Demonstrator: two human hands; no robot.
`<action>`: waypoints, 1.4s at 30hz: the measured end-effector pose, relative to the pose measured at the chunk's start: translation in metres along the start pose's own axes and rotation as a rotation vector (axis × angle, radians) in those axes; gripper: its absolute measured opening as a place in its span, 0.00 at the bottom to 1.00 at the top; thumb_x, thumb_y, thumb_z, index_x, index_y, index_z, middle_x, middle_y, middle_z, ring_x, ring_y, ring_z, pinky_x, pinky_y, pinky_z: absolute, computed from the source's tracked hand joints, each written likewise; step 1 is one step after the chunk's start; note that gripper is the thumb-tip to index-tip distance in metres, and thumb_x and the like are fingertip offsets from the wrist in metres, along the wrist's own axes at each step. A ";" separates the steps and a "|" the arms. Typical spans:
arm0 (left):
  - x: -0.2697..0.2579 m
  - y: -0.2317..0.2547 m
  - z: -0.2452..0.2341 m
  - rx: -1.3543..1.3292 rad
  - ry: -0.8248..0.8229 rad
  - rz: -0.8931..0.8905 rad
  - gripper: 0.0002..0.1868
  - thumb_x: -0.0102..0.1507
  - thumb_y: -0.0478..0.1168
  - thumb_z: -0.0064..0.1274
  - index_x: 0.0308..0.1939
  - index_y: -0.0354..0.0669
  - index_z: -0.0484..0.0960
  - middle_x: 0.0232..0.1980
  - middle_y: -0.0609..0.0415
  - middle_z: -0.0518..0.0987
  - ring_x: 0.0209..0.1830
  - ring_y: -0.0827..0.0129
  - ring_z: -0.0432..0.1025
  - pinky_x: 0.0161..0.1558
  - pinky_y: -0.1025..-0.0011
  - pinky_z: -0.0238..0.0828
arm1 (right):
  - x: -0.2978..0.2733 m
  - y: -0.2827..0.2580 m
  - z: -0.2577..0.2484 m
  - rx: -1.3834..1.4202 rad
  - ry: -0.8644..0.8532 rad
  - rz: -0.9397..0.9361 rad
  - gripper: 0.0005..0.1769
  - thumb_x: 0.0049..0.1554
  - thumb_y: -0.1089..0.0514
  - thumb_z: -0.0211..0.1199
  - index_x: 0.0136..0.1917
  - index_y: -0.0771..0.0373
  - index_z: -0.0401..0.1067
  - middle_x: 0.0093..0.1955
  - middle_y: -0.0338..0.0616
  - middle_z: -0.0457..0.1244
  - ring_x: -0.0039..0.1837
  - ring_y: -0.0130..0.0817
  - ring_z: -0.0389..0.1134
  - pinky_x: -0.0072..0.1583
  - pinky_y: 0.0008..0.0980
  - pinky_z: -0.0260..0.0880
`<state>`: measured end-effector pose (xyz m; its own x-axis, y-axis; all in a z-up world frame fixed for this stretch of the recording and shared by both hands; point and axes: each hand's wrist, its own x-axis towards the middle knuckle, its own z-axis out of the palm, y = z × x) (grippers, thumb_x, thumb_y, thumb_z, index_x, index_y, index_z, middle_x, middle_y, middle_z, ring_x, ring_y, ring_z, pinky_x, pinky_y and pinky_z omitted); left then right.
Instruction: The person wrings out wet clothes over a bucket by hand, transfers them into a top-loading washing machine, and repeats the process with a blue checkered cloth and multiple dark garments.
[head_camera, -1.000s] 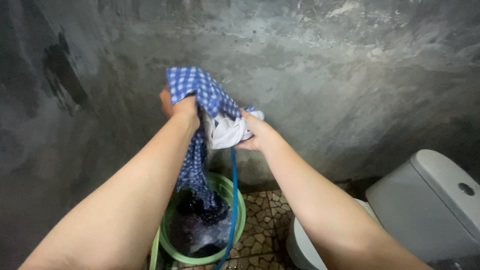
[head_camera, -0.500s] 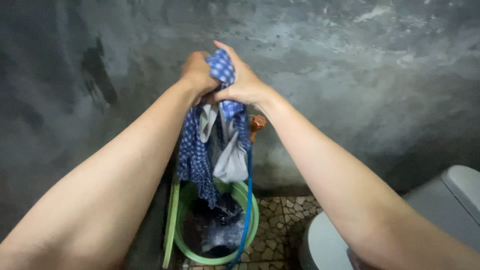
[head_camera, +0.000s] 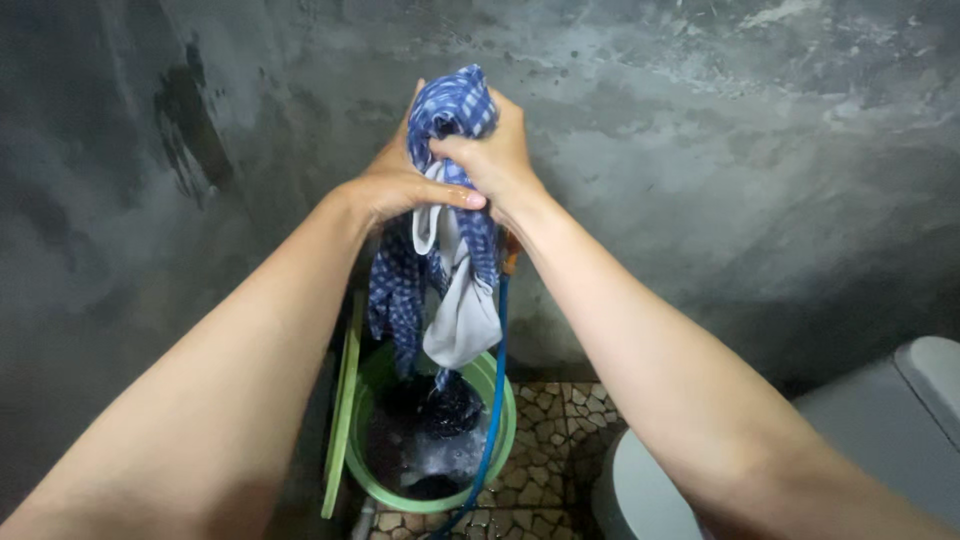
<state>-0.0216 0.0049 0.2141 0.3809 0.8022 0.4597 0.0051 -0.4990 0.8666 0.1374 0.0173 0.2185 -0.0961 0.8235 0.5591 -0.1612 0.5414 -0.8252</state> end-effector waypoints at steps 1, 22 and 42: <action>-0.002 0.002 0.006 -0.015 0.017 -0.118 0.67 0.42 0.37 0.79 0.75 0.39 0.46 0.69 0.43 0.70 0.68 0.61 0.67 0.64 0.65 0.66 | 0.001 0.000 0.002 0.034 0.002 0.018 0.24 0.45 0.72 0.69 0.56 0.70 0.74 0.48 0.47 0.71 0.49 0.34 0.74 0.52 0.33 0.77; 0.003 0.003 0.073 0.552 0.387 -0.436 0.32 0.45 0.57 0.68 0.44 0.35 0.85 0.49 0.37 0.84 0.54 0.51 0.79 0.55 0.59 0.74 | 0.023 -0.005 -0.001 -0.852 0.179 0.172 0.16 0.42 0.51 0.71 0.38 0.65 0.80 0.41 0.53 0.73 0.47 0.43 0.73 0.53 0.39 0.71; 0.020 0.008 0.040 0.314 0.464 -0.032 0.20 0.45 0.42 0.69 0.38 0.37 0.86 0.40 0.48 0.88 0.41 0.64 0.84 0.47 0.68 0.79 | -0.037 0.049 -0.011 0.093 -0.266 0.454 0.44 0.41 0.69 0.72 0.70 0.74 0.61 0.61 0.57 0.66 0.61 0.44 0.70 0.62 0.40 0.73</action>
<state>0.0226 0.0037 0.2220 -0.0702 0.8431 0.5331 0.3123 -0.4890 0.8144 0.1440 0.0151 0.1570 -0.4197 0.8937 0.1588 -0.1305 0.1137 -0.9849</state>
